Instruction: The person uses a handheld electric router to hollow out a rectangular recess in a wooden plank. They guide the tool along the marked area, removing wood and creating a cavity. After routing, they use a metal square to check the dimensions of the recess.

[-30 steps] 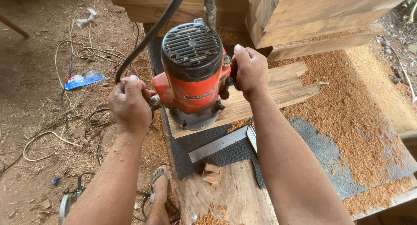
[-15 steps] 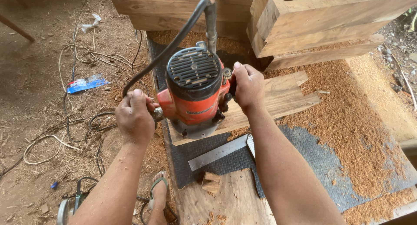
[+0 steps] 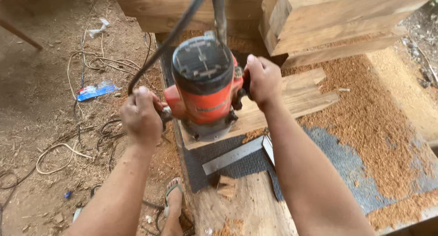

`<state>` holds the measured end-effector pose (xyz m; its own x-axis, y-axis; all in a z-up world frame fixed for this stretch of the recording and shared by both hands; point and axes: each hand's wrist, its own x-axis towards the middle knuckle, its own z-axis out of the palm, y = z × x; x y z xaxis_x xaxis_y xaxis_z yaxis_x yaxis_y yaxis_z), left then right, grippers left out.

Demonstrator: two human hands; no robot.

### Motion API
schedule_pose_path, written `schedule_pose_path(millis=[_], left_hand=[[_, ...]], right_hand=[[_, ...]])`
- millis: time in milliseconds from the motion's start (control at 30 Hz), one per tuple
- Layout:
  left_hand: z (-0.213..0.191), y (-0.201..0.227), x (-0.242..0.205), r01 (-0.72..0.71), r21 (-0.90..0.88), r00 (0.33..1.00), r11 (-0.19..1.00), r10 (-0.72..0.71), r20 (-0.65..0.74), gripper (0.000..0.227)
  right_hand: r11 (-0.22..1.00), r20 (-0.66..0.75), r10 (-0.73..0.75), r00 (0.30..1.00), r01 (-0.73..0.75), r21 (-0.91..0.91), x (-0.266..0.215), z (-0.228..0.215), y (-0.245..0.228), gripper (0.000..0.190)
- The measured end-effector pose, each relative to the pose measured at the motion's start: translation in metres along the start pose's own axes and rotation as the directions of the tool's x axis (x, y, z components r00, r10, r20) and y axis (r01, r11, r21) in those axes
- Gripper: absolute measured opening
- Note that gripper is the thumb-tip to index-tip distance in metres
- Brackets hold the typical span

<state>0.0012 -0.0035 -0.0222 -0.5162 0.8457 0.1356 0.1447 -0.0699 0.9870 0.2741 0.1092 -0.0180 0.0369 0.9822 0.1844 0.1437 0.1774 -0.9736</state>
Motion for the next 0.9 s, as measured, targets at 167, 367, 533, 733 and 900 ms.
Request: schedule_pose_path(millis=[167, 367, 533, 733, 900], left_hand=[[0.004, 0.013, 0.002, -0.108, 0.012, 0.994, 0.994, 0.108, 0.000, 0.044], [-0.001, 0.016, -0.003, -0.028, 0.041, 1.000, 0.999, 0.028, 0.006, 0.042], [-0.001, 0.014, -0.008, -0.052, -0.029, 0.998, 0.998, 0.053, 0.028, 0.043], [0.002, 0.018, -0.005, -0.040, -0.002, 0.999, 0.999, 0.040, 0.014, 0.040], [0.000, 0.010, -0.010, -0.020, 0.011, 1.000, 1.000, 0.020, -0.002, 0.041]], right_hand=[[0.988, 0.038, 0.124, 0.992, -0.127, 0.089, 0.002, -0.004, -0.017, 0.039], [0.977, 0.043, 0.160, 0.986, -0.165, 0.139, -0.004, -0.003, -0.022, 0.038], [0.980, 0.040, 0.162, 0.986, -0.166, 0.107, -0.008, -0.007, -0.022, 0.037], [0.988, 0.034, 0.126, 0.991, -0.129, 0.089, -0.003, -0.006, -0.022, 0.038], [0.982, 0.038, 0.150, 0.988, -0.153, 0.109, -0.009, -0.006, -0.014, 0.038]])
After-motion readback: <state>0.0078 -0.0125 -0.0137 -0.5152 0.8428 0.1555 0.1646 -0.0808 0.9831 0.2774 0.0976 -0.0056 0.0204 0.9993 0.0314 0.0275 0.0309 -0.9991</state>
